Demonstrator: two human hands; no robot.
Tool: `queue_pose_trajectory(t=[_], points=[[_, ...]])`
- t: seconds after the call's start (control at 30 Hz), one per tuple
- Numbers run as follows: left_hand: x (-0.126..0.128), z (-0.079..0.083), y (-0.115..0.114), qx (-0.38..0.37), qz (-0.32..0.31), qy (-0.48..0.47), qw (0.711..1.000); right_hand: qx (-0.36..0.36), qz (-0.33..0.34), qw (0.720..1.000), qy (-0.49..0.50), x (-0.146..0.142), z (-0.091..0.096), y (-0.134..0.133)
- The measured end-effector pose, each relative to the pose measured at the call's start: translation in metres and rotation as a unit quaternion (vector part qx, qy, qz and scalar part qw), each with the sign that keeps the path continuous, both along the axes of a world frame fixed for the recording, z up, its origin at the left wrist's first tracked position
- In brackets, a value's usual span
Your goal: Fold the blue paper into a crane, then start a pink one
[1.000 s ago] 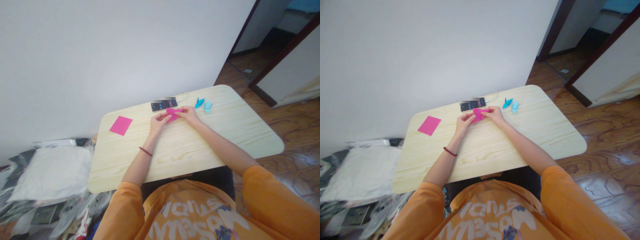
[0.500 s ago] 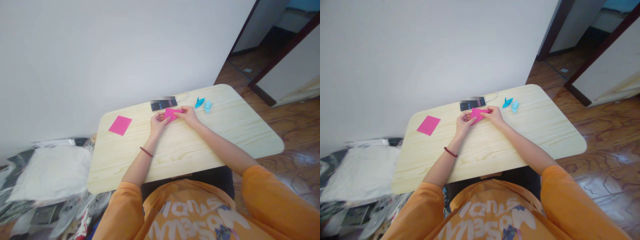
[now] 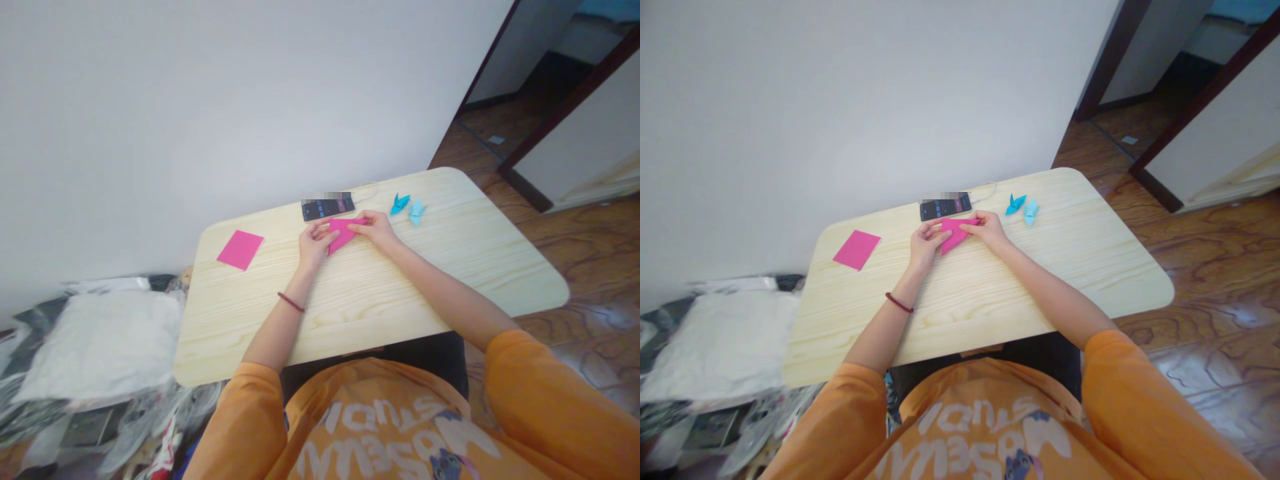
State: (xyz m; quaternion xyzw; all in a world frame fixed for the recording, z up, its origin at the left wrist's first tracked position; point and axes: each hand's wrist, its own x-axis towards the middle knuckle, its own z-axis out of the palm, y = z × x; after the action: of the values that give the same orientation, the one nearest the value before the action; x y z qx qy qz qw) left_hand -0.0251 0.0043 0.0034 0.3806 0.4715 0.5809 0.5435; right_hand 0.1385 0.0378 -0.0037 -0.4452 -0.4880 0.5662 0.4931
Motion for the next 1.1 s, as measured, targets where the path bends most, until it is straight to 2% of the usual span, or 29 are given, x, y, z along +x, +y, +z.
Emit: queue_pose_trajectory(t=[0.17,0.3,0.77,1.1], points=[[-0.0006,-0.0019,0.0028,-0.018,0.056,-0.044,0.997,0.002,0.017,1.0,-0.003,-0.0019,0.0016,-0.0022],[-0.0009,-0.0023,0.0033,-0.028,0.066,-0.042,0.997,0.001,0.014,1.0,0.001,-0.0023,0.0032,-0.0029],[-0.0011,-0.0001,0.0029,-0.014,0.054,-0.045,0.997,-0.015,0.012,1.0,0.008,-0.0009,0.0047,-0.0028],[-0.0021,0.0004,0.003,0.004,0.016,-0.049,0.999,-0.008,0.015,1.0,0.005,-0.0002,0.005,-0.0029]])
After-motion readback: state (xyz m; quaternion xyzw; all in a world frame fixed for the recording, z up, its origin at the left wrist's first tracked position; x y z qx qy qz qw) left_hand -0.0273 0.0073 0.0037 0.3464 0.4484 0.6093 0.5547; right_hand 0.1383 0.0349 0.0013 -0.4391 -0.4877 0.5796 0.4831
